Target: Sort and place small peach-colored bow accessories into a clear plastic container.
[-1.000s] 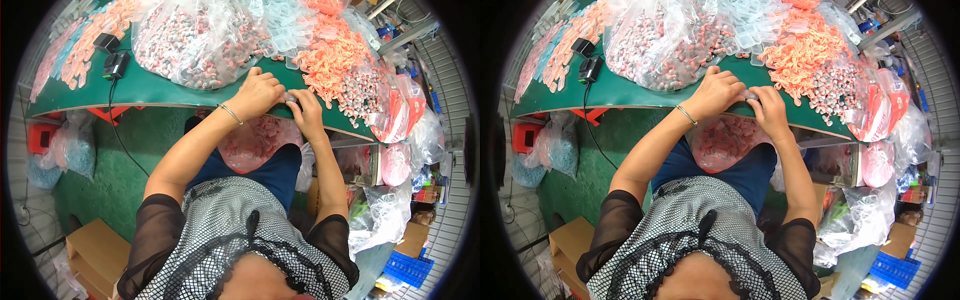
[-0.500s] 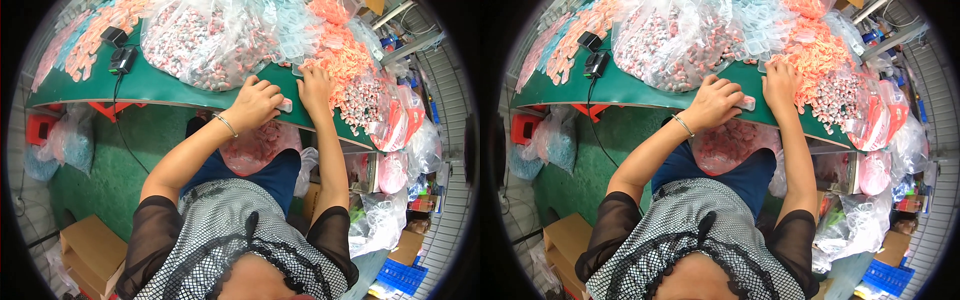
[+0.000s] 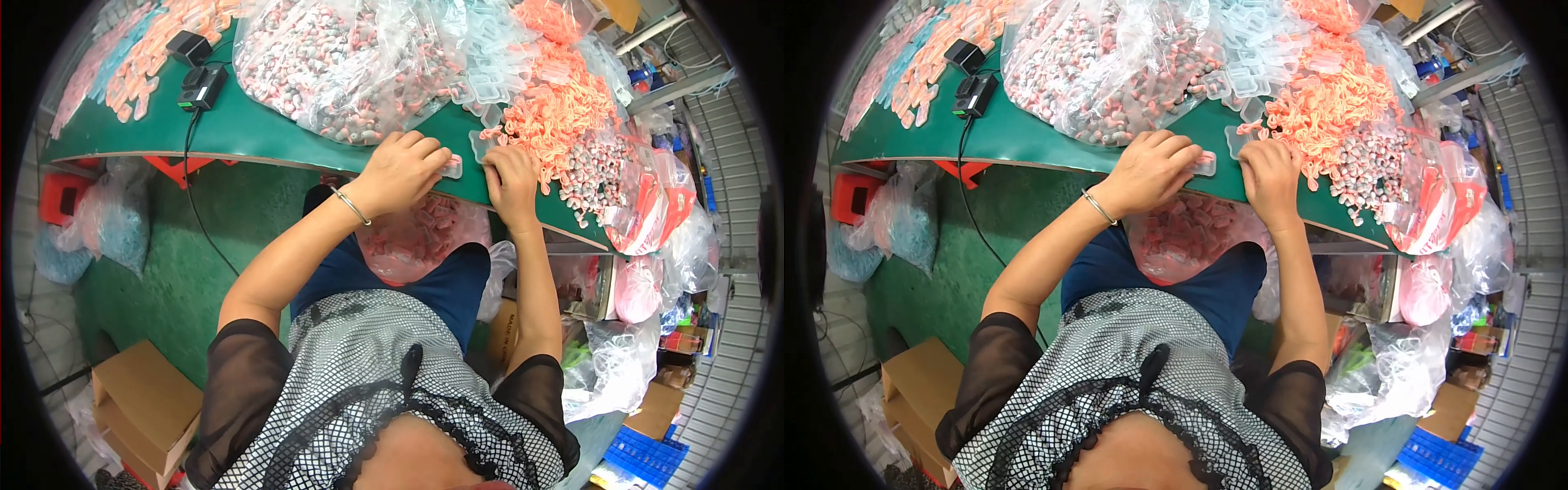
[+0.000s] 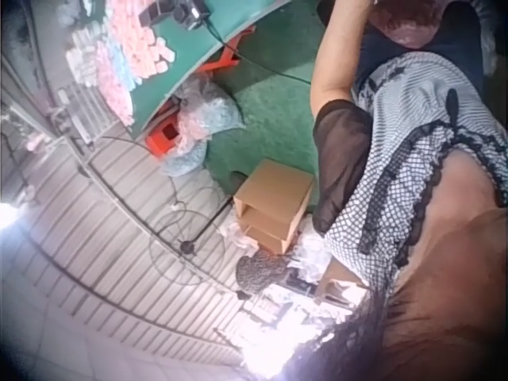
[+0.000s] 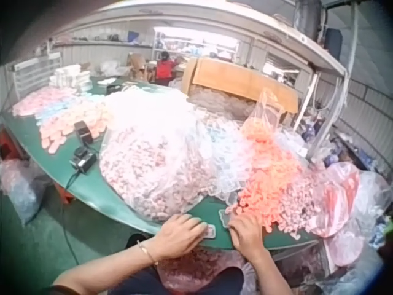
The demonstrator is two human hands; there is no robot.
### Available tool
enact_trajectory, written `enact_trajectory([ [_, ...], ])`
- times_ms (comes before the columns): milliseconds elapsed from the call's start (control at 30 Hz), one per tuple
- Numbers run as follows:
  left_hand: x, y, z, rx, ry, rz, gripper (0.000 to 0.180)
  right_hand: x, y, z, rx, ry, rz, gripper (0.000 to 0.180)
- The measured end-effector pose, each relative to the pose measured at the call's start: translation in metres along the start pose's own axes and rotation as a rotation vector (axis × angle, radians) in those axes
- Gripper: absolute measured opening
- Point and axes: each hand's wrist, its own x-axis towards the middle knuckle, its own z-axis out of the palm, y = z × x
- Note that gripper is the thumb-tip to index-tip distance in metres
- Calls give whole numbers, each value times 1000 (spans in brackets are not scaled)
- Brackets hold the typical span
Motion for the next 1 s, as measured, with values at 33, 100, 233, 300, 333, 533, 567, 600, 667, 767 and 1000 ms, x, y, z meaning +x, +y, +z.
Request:
enact_trajectory([
  [33,-1,0,-2,2,-4,-12,29,-2,-1,-6,13,-17,-20,17],
  [100,-2,0,-5,3,-12,-20,29,-13,6,-11,79,-47,-5,18],
  [233,1,1,-5,14,-56,-41,33,-23,3,-24,123,-89,-14,21],
  [300,3,3,-3,34,-28,-26,31,-26,4,-27,84,-49,42,22],
  [333,4,4,-3,29,-21,-28,33,-27,6,-28,45,-8,95,24],
  [533,6,1,4,-8,-38,-3,39,-23,1,-30,-18,-44,134,27],
  [567,7,1,4,-44,-36,1,41,-24,3,-29,-22,-68,130,29],
  [600,7,1,4,-44,-36,4,41,-25,4,-28,-24,-67,131,29],
  [667,7,4,2,-73,-4,-6,41,-27,4,-26,-22,-74,102,31],
  [767,2,8,-3,-134,42,-33,41,-23,-7,-34,73,-184,191,36],
  [1000,-44,50,0,-474,-120,-63,44,-22,11,-47,183,-259,129,39],
])
